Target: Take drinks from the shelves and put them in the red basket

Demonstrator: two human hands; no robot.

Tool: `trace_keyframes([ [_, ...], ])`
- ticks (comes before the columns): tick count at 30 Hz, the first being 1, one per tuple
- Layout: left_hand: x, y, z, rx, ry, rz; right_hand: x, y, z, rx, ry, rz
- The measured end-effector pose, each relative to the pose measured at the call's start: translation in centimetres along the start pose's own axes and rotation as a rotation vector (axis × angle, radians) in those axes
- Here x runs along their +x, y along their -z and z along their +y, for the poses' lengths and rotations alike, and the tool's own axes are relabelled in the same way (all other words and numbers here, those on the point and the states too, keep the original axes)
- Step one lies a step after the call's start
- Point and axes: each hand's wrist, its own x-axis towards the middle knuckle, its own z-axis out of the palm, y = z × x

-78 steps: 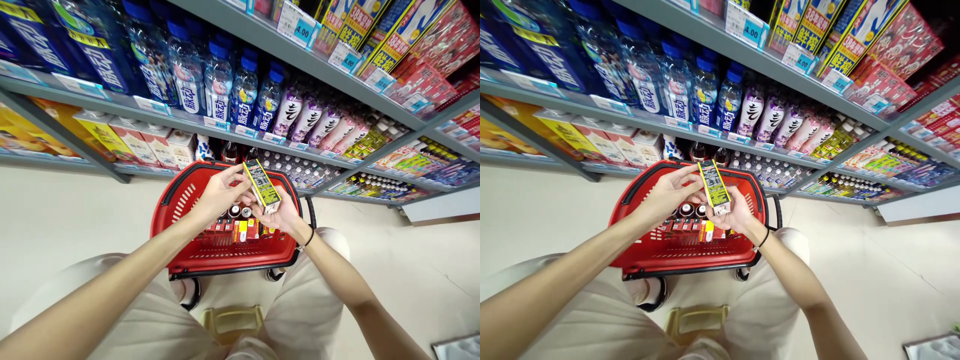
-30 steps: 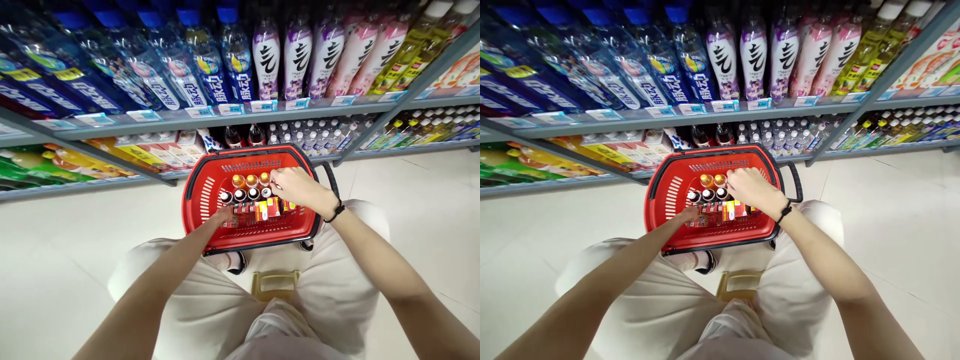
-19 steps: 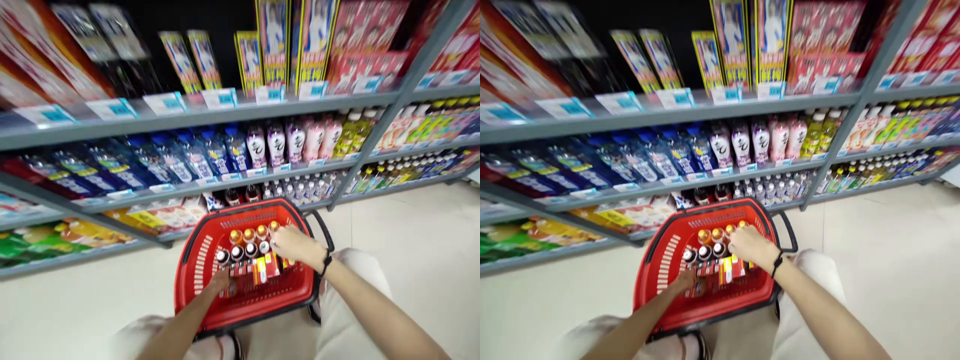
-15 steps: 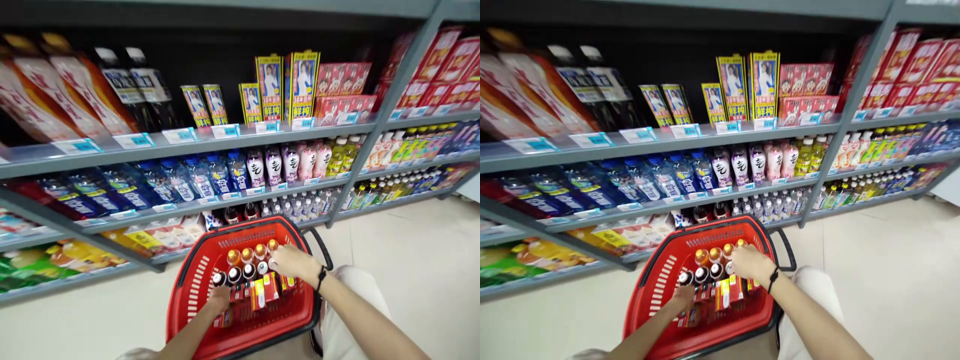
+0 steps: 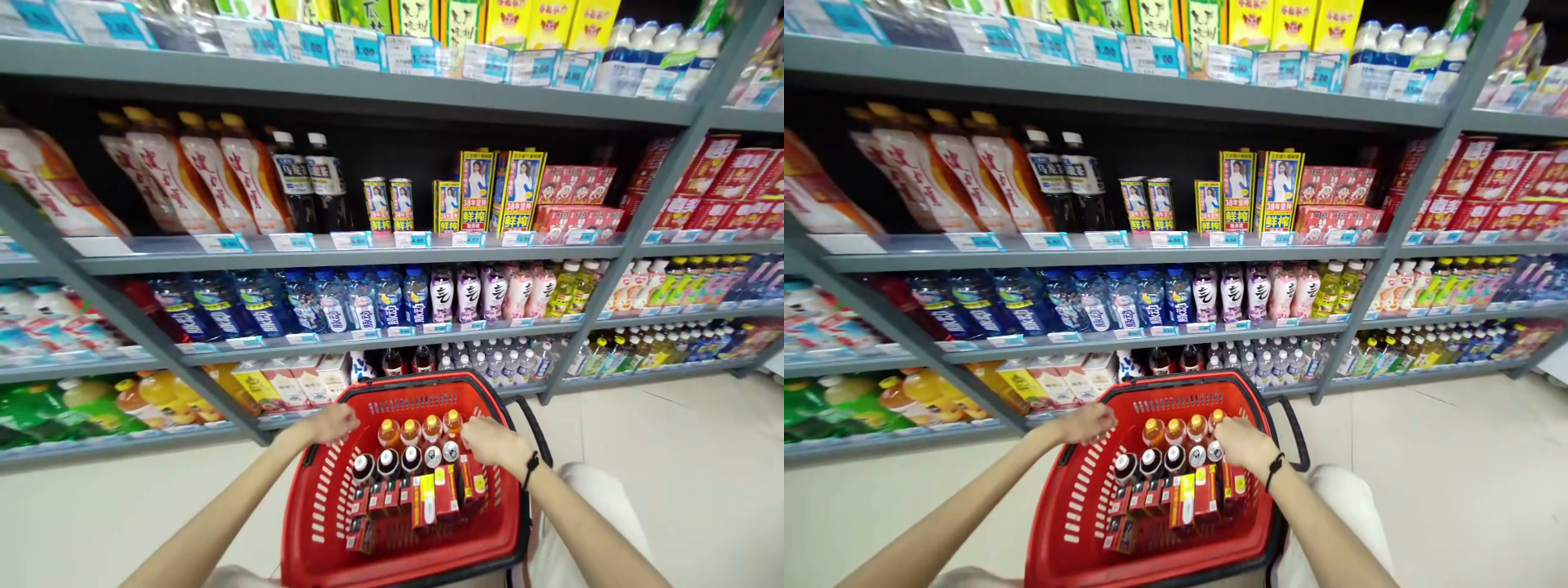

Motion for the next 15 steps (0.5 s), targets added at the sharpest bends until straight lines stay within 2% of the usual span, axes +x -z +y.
trace_keyframes([
  [2,-0.1,1.4,-2.8,-0.068,0.022,0.11,0.4,-0.2,-0.1,-0.01,-0.008,-0.016],
  [4,-0.5,1.7,-5.5,-0.128,0.069,0.23,0.8,-0.3,-0.4,-0.018,-0.016,-0.038],
  [6,-1.2,0.9,-8.2,-0.177,0.163,0.307,1.0,-0.3,-0.8,-0.026,-0.027,-0.061],
  [8,-2.1,-0.7,-10.6,-0.236,0.281,0.306,1.2,-0.1,-1.3,-0.033,-0.035,-0.079],
  [11,-3.8,-3.7,-13.3,-0.363,0.477,0.145,1.4,0.3,-2.2,-0.032,-0.041,-0.097],
  [15,-5.4,-6.5,-15.8,-0.55,0.708,-0.246,2.2,0.6,-3.3,-0.012,-0.04,-0.106],
])
